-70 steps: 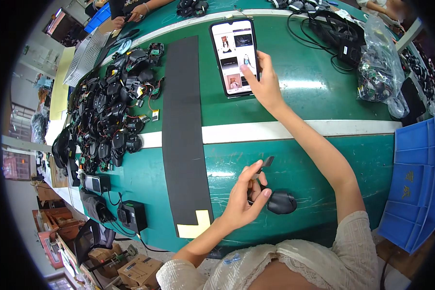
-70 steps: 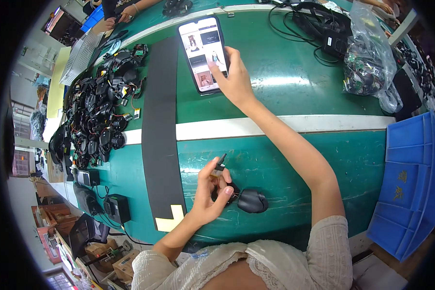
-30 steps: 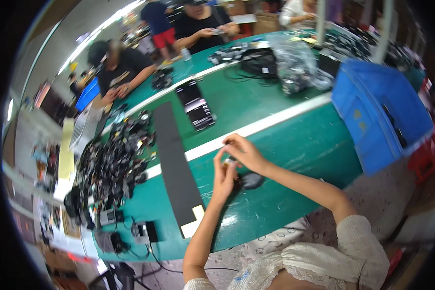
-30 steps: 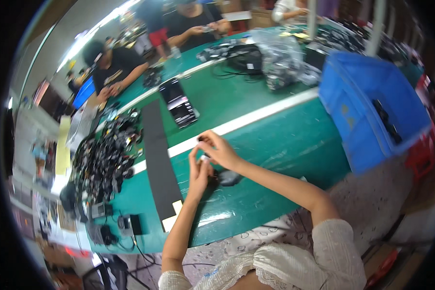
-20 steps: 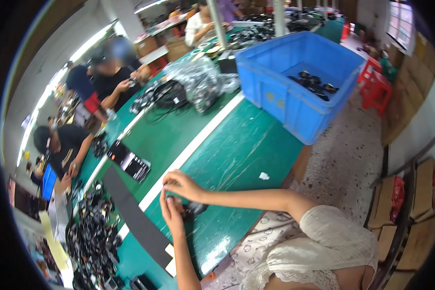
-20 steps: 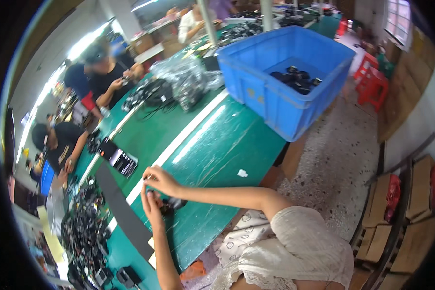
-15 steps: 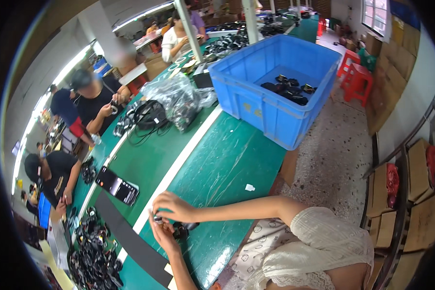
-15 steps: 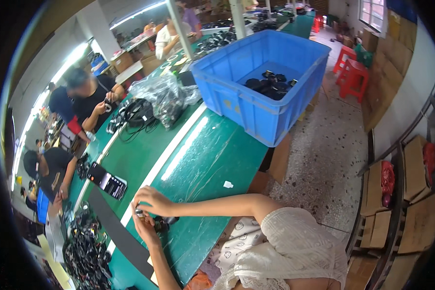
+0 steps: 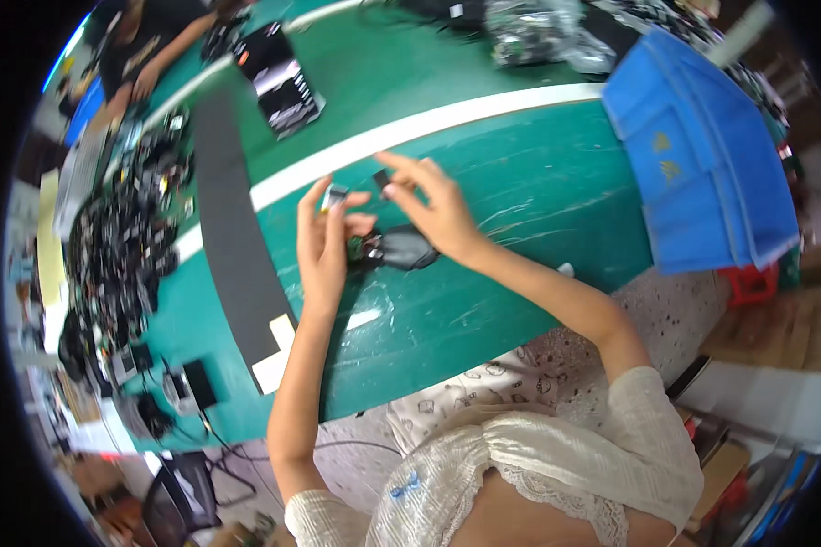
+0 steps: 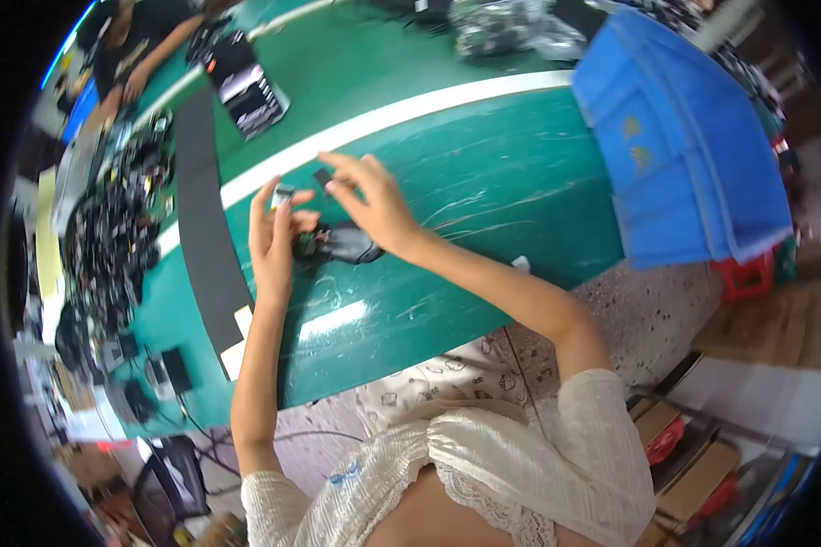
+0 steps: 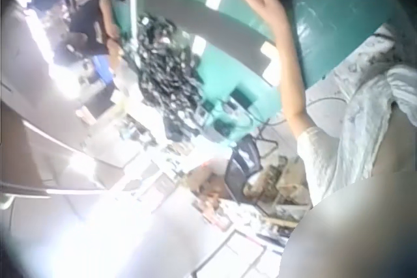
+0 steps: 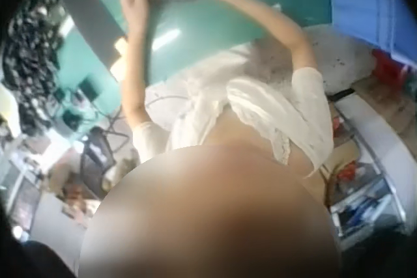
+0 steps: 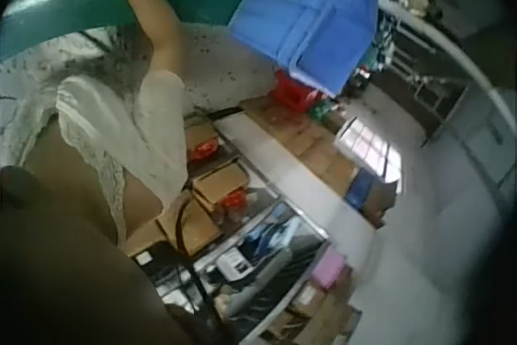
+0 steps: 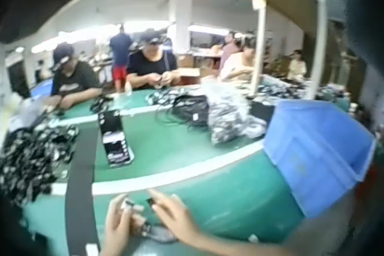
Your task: The person assembles small electronic devices, likely computer mice, at a workbench. They handle internal components, connect wires, and fit parts into the device casing. The person works on multiple units sequentially, using their hands to manipulate the small parts and wires.
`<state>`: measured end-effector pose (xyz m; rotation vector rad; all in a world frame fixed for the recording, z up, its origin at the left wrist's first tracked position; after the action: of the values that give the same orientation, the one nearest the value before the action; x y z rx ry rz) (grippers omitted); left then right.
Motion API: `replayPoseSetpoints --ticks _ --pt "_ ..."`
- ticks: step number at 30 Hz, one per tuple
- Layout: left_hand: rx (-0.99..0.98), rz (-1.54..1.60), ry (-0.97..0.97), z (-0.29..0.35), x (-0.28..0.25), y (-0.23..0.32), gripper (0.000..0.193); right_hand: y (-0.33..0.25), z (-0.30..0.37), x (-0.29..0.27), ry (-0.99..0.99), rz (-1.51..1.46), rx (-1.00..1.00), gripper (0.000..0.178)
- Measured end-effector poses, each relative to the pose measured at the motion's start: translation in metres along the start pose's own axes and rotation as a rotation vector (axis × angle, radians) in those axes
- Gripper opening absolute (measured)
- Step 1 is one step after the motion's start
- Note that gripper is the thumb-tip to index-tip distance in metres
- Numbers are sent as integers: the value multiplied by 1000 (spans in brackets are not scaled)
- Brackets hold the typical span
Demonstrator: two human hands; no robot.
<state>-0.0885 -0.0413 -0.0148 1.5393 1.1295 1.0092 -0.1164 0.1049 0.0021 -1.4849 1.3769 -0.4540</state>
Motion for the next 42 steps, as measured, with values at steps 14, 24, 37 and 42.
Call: replayPoseSetpoints --ticks 14,24,37,42 --pt "-60 -141 -35 8 18 4 26 -9 4 8 -230 -214 98 14" --pt "-164 -188 -165 10 30 8 26 -9 5 3 -265 -255 184 9" --pt "-96 -277 -150 10 29 11 34 -12 4 1 -333 -231 196 9" --pt "-9 -323 -184 10 33 13 33 -12 4 1 -440 -235 240 7"
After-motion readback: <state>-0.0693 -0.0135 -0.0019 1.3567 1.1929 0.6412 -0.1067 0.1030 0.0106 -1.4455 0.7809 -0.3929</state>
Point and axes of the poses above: each hand's wrist, its own z-axis away from the middle knuckle, its own x-axis out of the palm, y = z × x, the point moved 8 cm from there along -z, towards the middle knuckle, and after that the axes turned 14 degrees about -y, right-handed, at the moved point
